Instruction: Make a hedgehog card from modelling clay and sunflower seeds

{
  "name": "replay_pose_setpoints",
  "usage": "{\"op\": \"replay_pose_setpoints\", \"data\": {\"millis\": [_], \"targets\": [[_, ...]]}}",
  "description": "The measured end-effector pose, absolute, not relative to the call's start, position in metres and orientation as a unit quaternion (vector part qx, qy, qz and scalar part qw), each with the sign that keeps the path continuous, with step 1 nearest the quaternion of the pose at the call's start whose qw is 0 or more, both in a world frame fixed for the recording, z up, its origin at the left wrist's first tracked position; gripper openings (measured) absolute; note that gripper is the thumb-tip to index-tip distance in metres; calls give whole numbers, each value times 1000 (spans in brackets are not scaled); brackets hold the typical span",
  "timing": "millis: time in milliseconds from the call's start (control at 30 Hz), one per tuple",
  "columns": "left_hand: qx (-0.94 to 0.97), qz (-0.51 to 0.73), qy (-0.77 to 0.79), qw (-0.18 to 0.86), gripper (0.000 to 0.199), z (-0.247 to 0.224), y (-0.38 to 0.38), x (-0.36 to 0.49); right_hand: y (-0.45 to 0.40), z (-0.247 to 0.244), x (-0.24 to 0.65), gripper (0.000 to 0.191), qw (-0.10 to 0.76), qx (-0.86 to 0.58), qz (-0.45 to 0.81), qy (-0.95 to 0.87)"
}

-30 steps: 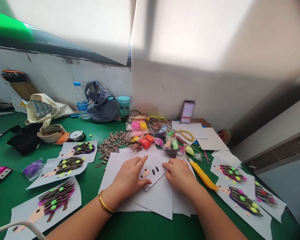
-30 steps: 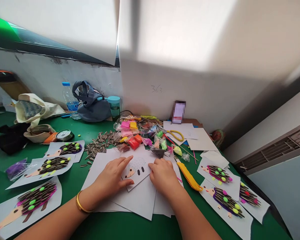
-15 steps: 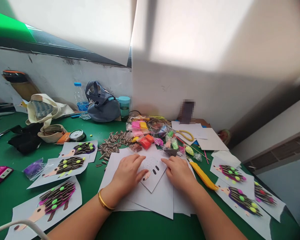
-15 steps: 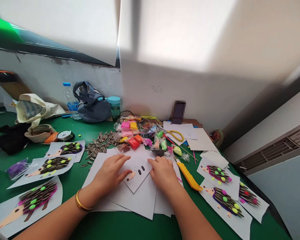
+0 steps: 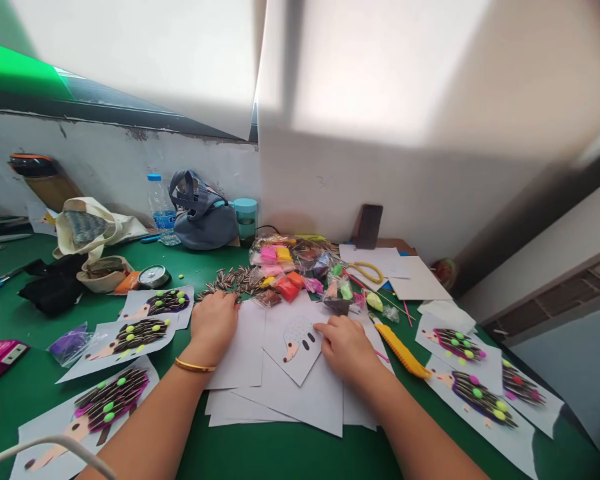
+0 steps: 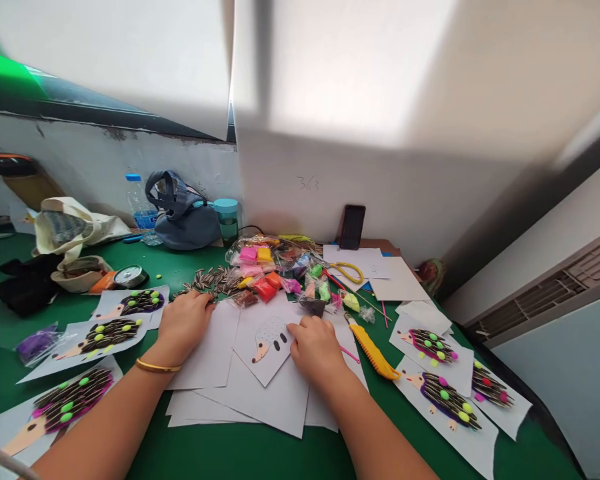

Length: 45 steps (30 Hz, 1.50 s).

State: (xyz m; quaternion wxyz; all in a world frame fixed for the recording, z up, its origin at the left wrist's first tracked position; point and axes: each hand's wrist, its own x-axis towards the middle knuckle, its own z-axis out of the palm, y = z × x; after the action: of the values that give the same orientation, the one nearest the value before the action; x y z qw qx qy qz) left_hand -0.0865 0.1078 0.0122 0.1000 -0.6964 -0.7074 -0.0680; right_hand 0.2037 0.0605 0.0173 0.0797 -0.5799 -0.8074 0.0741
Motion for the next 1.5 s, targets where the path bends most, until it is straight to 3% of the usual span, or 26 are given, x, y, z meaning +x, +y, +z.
{"op": "replay_pose_setpoints", "data": {"millis": [433,733,933,1100,1500], "targets": [[-692,-164,-692,125,29,19,105,-82,64,18,207,44,49,-581,81,-808],[-744,-260,-603,123,27,26,89,-68,93,38,223,55,296,-597,62,-743],[-786,-323,-520,92,26,23,75,-52,216,62,285,64,223,-749,62,-621],[-798,-325,-503,74,25,17,74,-50,293,55,312,65,192,-794,69,-573],[-791,-339,-507,53,24,15,74,-53,312,50,294,63,198,-795,71,-569]]}}
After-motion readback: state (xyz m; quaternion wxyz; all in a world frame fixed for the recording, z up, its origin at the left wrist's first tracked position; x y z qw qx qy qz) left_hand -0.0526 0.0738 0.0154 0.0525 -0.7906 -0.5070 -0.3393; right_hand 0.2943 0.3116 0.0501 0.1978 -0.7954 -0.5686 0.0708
